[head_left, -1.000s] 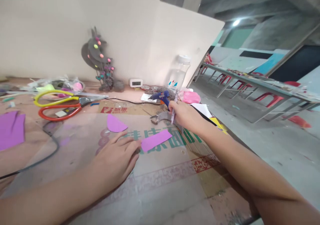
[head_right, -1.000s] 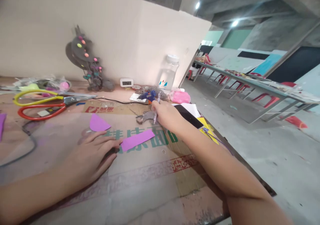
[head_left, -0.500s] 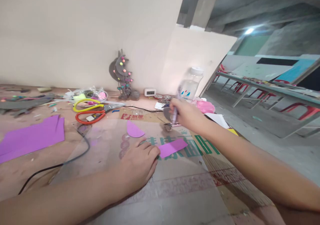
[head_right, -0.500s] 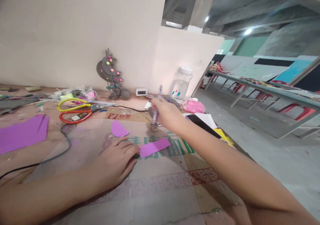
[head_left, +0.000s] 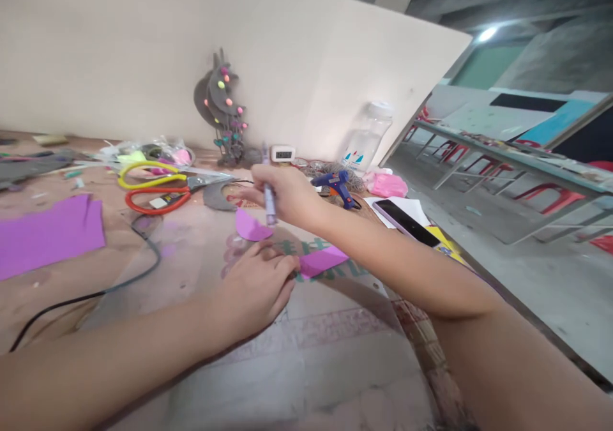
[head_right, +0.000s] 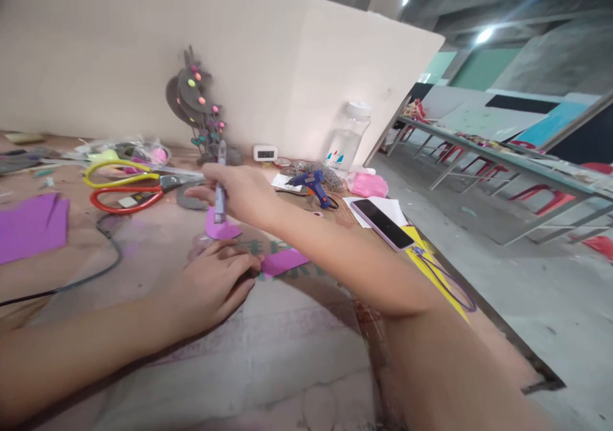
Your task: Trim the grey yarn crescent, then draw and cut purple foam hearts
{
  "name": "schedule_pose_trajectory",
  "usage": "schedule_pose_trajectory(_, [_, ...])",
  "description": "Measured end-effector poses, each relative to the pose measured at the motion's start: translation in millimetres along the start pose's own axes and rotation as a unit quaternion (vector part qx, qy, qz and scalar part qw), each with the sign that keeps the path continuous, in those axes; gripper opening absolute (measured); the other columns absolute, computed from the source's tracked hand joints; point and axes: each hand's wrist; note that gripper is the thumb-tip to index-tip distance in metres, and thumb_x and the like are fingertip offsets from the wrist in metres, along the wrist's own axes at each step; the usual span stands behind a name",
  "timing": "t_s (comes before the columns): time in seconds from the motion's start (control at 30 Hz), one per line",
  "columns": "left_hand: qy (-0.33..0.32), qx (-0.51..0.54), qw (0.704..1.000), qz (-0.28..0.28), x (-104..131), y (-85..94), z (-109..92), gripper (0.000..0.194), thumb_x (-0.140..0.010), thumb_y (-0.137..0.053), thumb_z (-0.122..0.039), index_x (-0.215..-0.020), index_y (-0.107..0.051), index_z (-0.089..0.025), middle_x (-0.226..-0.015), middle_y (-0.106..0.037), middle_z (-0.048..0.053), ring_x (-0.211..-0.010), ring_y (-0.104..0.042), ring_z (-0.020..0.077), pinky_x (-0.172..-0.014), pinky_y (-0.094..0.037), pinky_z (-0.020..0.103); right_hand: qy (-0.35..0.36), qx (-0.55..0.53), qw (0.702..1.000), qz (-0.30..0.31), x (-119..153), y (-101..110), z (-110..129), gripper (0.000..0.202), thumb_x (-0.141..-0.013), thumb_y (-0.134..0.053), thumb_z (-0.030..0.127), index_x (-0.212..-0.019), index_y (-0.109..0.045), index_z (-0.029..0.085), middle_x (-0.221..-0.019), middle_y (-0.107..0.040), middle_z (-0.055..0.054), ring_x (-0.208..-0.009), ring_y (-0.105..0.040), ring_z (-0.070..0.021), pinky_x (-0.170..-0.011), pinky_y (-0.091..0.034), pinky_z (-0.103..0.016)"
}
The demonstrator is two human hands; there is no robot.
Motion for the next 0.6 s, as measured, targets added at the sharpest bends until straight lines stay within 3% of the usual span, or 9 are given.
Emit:
schedule_pose_trajectory(0.03, [-0.002, 0.004, 1.000, -0.005, 0, -0.8, 1, 0.018, -0.097, -0.050, -0.017, -0.106, -0.066, -0.015, -0.104, -0.078, 0.012, -0.105, -0.072, 0.0280, -0.107, -0.049, 0.052, -0.005, -0.056, 0.998, -0.012, 18, 11, -1, 0.027, -0.102, -0.058, 0.039, -0.080, -0.056, 0.023, -0.073, -0.062, 0.001, -0.071, -0.059, -0.0155, -0.069, -0.044, -0.028])
schedule_pose_trajectory(0.17, [-0.008, 0.038, 0.999, -0.026, 0, -4.2, 4, 0.021, -0.100, -0.047, -0.016, -0.109, -0.065, -0.015, -0.107, -0.078, 0.011, -0.105, -0.072, 0.0266, -0.112, -0.044, 0.053, -0.071, -0.243, 0.967, -0.018, 89, 44, -6, 0.034, -0.108, -0.037, 0.046, -0.118, -0.058, 0.022, -0.091, -0.072, -0.004, -0.076, -0.062, -0.0177, -0.072, -0.051, -0.032])
schedule_pose_trajectory(0.27, [0.006, 0.059, 0.998, -0.026, 1, -5.6, 5, 0.021, -0.100, -0.048, -0.018, -0.113, -0.064, -0.016, -0.108, -0.077, 0.009, -0.106, -0.071, 0.0255, -0.113, -0.043, 0.052, -0.093, -0.289, 0.953, 0.003, 122, 48, -12, 0.038, -0.107, -0.039, 0.048, -0.117, -0.062, 0.020, -0.098, -0.074, -0.006, -0.076, -0.062, -0.0169, -0.071, -0.051, -0.031])
schedule_pose_trajectory(0.33, [0.012, 0.065, 0.997, -0.029, 2, -6.3, 6, 0.021, -0.100, -0.049, -0.019, -0.114, -0.064, -0.017, -0.108, -0.076, 0.009, -0.106, -0.070, 0.0253, -0.112, -0.044, 0.051, -0.094, -0.272, 0.957, 0.030, 131, 43, -14, 0.030, -0.103, -0.051, 0.043, -0.102, -0.068, 0.019, -0.092, -0.073, -0.005, -0.077, -0.063, -0.0163, -0.071, -0.050, -0.030])
schedule_pose_trajectory(0.43, [0.015, 0.057, 0.998, -0.026, 3, -7.0, 6, 0.021, -0.100, -0.049, -0.019, -0.113, -0.065, -0.017, -0.107, -0.076, 0.009, -0.106, -0.069, 0.0253, -0.112, -0.044, 0.050, -0.157, -0.282, 0.945, 0.044, 133, 30, -13, 0.024, -0.095, -0.063, 0.038, -0.080, -0.066, 0.019, -0.068, -0.064, 0.001, -0.065, -0.059, -0.0138, -0.063, -0.046, -0.026])
schedule_pose_trajectory(0.6, [0.004, 0.029, 0.999, -0.036, 3, -8.0, 7, 0.021, -0.099, -0.048, -0.022, -0.106, -0.068, -0.018, -0.105, -0.076, 0.010, -0.103, -0.069, 0.0268, -0.108, -0.047, 0.049, -0.268, -0.384, 0.882, 0.057, 133, 7, -14, 0.020, -0.090, -0.064, 0.037, -0.082, -0.058, 0.020, -0.057, -0.057, 0.006, -0.051, -0.051, -0.0098, -0.050, -0.039, -0.022])
Point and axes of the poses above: each hand's wrist, its own x-axis away from the middle knuckle, its own y-axis out of the back of the hand, z = x × y
